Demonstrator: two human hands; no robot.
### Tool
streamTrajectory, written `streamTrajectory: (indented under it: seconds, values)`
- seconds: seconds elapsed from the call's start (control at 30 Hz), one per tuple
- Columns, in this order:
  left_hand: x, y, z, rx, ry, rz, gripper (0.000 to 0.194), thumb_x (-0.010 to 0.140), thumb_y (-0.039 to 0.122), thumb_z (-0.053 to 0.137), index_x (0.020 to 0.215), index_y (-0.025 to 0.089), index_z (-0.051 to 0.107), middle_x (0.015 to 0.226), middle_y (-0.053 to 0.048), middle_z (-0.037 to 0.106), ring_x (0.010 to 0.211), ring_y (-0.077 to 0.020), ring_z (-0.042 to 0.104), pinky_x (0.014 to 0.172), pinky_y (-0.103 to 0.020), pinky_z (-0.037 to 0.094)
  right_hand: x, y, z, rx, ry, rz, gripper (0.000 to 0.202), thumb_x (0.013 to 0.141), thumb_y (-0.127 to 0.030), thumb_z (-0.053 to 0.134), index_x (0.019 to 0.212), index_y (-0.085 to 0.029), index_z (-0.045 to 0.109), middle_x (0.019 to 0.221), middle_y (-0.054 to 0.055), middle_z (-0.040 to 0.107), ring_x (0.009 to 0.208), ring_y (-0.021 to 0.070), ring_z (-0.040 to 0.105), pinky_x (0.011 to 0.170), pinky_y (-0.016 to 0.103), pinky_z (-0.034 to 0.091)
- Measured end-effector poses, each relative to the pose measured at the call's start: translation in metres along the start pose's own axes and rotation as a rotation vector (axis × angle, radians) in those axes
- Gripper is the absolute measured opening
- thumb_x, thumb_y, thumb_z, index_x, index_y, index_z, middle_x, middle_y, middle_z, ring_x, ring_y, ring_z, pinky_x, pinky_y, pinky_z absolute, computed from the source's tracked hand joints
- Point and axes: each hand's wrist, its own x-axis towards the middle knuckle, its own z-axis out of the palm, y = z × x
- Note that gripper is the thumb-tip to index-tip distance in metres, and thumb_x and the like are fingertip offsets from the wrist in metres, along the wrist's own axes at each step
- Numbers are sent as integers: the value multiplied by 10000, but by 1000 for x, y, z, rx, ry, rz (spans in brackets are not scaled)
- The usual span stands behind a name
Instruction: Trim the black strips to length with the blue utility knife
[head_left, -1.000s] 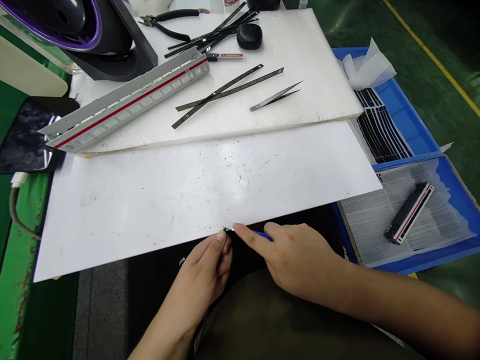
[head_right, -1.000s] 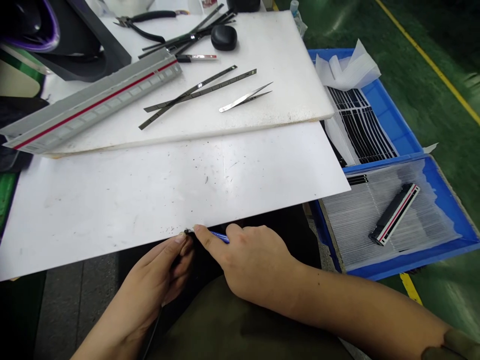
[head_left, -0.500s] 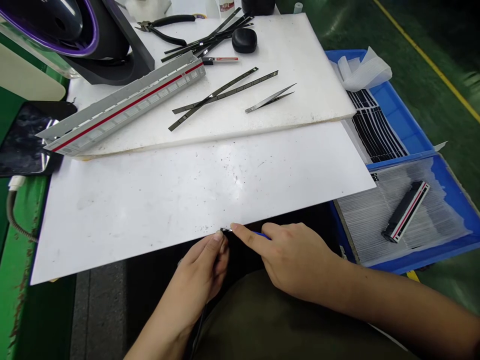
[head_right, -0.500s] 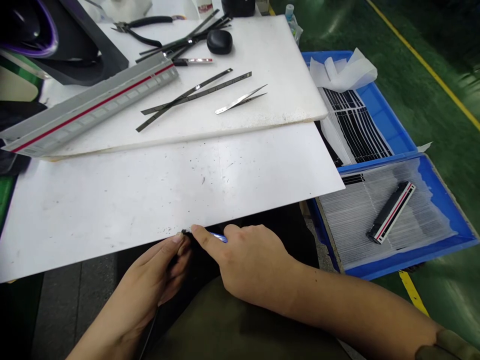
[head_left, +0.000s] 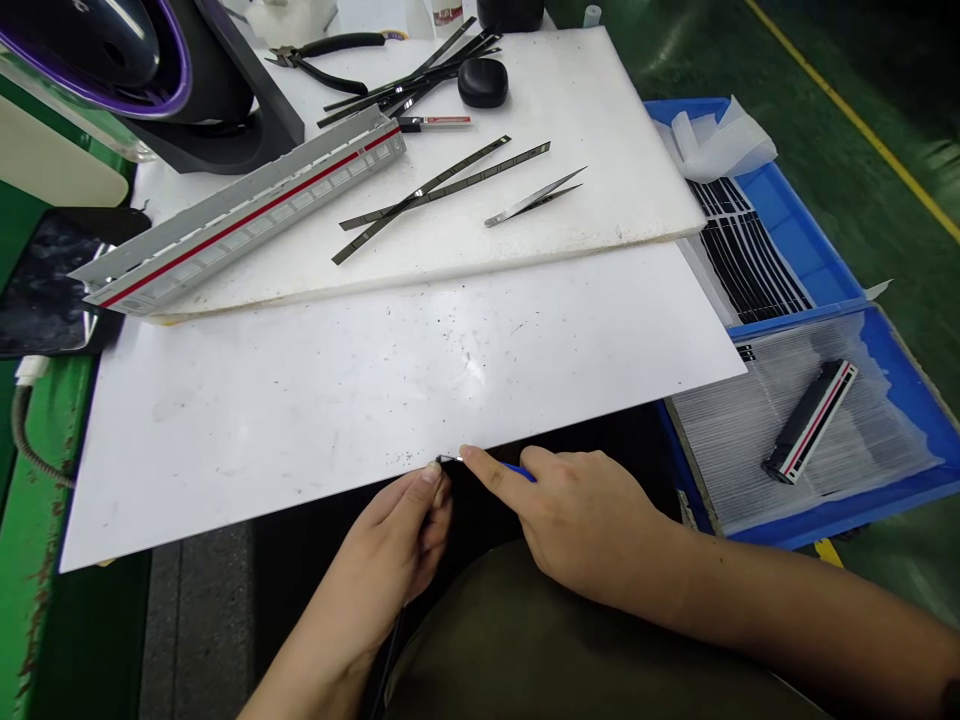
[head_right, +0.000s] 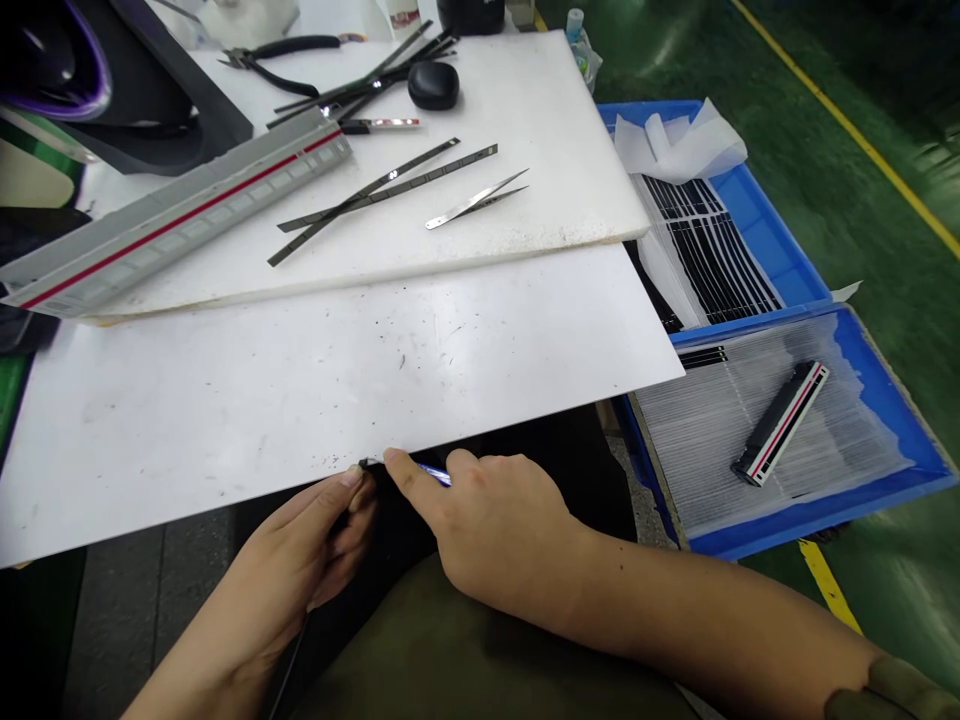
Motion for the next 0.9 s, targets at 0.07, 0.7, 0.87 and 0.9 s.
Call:
streamTrajectory:
  seconds: [0.07,0.7,0.87,0.9]
  values:
    - [0,1,-1,5,-16,-4,511,791,651,656,662,193,468,517,78,349,388,-51,280,349,-154,189,0,0,0,22,-10,9,665,892,-151,424,1534,-312,360,752,16,597,506,165,534,474,314,121]
    - [0,0,1,3,-1,16,505,837,624,619,650,184,454,518,76,324,396,-45,274,360,-144,188,5,1,-3,-13,-32,-37,706,876,-137,435,1548,-313,307,771,17,607,499,171,519,476,325,131]
    - [-6,7,3,30,6,-4,473,861,597,594,677,185,454,541,75,331,420,-46,285,382,-141,190,3,-2,-2,-20,-40,-22,727,857,-125,450,1549,-290,303,797,26,598,518,165,530,467,320,123]
    - [-6,8,2,37,2,-4,466,866,592,588,680,186,454,544,74,336,420,-46,285,383,-143,191,3,-2,-2,-13,-40,-13,716,865,-132,450,1546,-297,307,797,24,600,520,164,532,468,320,124]
